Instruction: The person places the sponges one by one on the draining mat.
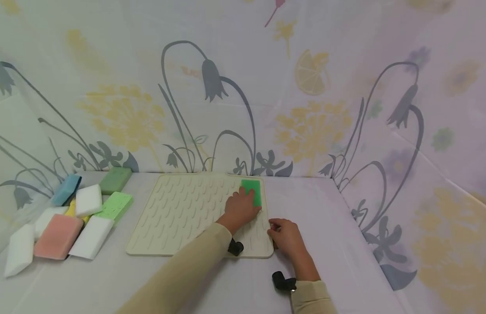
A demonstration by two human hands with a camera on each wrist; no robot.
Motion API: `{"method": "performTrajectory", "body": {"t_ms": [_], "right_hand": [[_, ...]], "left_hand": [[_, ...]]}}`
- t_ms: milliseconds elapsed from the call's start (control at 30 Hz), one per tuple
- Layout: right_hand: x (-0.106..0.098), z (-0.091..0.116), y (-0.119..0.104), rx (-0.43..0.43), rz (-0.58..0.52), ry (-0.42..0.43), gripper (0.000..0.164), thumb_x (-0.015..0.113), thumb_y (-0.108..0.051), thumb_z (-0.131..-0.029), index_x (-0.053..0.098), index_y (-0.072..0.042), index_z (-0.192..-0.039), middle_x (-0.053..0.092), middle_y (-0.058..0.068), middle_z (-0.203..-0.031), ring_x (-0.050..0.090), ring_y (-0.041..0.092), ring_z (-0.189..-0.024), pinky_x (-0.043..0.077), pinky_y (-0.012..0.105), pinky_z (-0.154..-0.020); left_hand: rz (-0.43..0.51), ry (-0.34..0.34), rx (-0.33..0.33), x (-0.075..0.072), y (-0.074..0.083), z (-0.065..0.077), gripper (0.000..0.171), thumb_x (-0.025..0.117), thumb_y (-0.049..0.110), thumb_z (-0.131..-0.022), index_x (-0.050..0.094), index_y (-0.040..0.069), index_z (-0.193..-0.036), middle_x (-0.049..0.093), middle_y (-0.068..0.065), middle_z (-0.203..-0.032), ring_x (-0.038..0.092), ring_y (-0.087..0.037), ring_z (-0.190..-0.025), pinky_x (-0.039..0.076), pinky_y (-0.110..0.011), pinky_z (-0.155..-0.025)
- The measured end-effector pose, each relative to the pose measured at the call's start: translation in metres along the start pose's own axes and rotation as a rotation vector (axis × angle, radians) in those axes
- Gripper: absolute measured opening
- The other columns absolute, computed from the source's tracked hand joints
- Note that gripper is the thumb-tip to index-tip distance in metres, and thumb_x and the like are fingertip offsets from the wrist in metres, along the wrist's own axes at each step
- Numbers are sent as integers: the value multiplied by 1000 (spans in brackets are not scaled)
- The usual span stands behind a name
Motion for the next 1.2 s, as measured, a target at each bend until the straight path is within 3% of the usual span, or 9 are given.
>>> {"method": "performTrajectory", "body": {"t_ms": [333,767,1200], "right_hand": [[-1,1,1,8,11,0,36,65,-13,-89,65,-3,-123,66,6,-95,58,11,-68,48,27,-53],[1,1,0,20,7,-4,37,65,-12,-88,64,-2,-124,66,7,-96,58,12,-69,48,27,-54],[2,0,2,25,3,-7,39,64,-13,-89,63,-2,-126,65,8,-100,59,12,-69,49,27,-54]], "left_hand": [[81,36,-9,-6,-15,12,60,54,55,-92,51,12,-134,56,-13,-119,60,-29,-102,51,-42,-82],[43,44,-17,-10,-35,32,57,50,56,-94,52,14,-133,57,-10,-117,59,-27,-102,49,-41,-84],[56,73,-42,-21,-72,54,54,51,50,-95,52,12,-134,56,-13,-124,57,-32,-105,47,-46,-87]]}}
Point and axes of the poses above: each hand's wrist, its own z-axis away from the middle knuckle, its own x-axis out of the palm, y = z × x, the point moved 8 cm from there along -z, towards the middle knuckle
